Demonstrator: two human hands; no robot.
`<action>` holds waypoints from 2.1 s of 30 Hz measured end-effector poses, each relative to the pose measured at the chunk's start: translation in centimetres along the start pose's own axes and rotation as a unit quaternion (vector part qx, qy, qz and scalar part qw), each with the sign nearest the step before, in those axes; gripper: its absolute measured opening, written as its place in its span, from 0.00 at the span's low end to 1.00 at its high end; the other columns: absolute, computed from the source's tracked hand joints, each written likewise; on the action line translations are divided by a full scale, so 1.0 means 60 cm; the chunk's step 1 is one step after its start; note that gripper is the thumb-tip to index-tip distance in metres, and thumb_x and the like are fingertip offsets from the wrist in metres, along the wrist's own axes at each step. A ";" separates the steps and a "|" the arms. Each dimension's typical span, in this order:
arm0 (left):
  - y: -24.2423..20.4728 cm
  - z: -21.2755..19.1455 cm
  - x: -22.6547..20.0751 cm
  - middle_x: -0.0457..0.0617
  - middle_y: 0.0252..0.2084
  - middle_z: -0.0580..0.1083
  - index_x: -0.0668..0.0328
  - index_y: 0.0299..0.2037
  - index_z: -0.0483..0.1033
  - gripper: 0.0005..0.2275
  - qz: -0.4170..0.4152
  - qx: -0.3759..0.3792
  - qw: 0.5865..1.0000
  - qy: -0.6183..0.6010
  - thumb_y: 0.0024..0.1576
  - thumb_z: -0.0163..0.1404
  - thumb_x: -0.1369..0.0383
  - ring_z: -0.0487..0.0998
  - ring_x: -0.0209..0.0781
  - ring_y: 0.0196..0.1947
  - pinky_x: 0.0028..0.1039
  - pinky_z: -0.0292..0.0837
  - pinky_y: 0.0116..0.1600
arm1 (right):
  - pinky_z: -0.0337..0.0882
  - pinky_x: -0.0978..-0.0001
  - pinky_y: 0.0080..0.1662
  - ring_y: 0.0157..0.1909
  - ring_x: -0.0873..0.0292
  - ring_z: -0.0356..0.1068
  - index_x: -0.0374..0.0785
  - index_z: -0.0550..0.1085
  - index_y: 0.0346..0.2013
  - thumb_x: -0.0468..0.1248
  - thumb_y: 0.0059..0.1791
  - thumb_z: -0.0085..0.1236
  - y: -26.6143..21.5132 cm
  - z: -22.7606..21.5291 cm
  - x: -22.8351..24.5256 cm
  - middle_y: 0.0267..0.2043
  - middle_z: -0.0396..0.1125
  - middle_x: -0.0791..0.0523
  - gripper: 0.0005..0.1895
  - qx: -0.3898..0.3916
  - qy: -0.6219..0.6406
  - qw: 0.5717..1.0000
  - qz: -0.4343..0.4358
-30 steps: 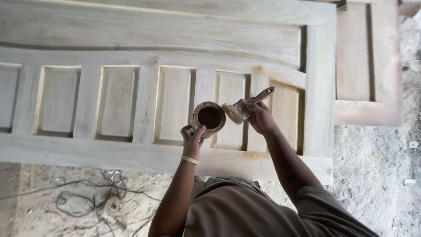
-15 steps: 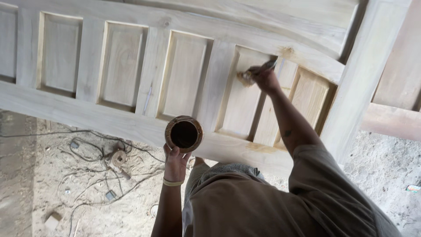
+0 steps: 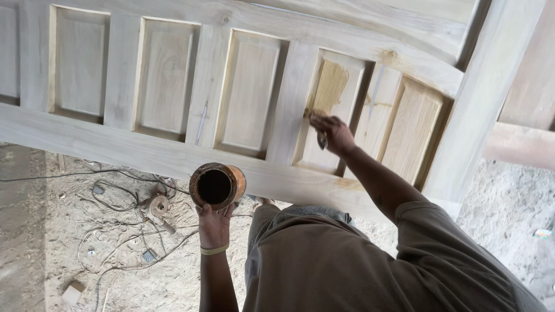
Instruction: The person applies wood stain to a large wooden door using a brush, working panel by panel from right to left. The person repeatedly dips the brush into a can of stain and spreads it evenly across the recessed panels and frames.
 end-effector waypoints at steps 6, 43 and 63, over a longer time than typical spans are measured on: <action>0.053 -0.056 -0.049 0.55 0.71 0.60 0.51 0.74 0.52 0.39 -0.006 0.053 0.999 -0.010 0.52 0.58 0.57 0.65 0.54 0.69 0.47 0.66 0.70 | 0.67 0.62 0.66 0.65 0.55 0.67 0.47 0.76 0.57 0.36 0.51 0.55 -0.126 0.025 0.111 0.63 0.70 0.58 0.19 0.168 0.266 0.925 0.212; 0.084 -0.207 -0.179 0.55 0.69 0.62 0.57 0.73 0.54 0.47 -0.021 0.157 0.987 0.016 0.44 0.65 0.51 0.64 0.57 0.69 0.47 0.65 0.70 | 0.74 0.55 0.49 0.51 0.51 0.75 0.49 0.74 0.57 0.40 0.52 0.58 -0.147 -0.041 0.098 0.47 0.75 0.55 0.17 0.343 -0.111 0.879 0.312; 0.086 -0.173 -0.155 0.57 0.71 0.60 0.57 0.73 0.52 0.47 -0.028 0.164 0.986 0.018 0.45 0.65 0.52 0.62 0.57 0.71 0.47 0.62 0.73 | 0.74 0.60 0.42 0.45 0.57 0.76 0.56 0.75 0.57 0.36 0.53 0.54 -0.058 -0.008 0.137 0.40 0.75 0.59 0.18 0.375 -0.069 0.864 0.328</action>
Point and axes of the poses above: each hand's wrist, its own y-axis towards the middle knuckle, its own z-axis out of the palm, x = y × z, the point moved 6 cm from there along y, towards the middle knuckle
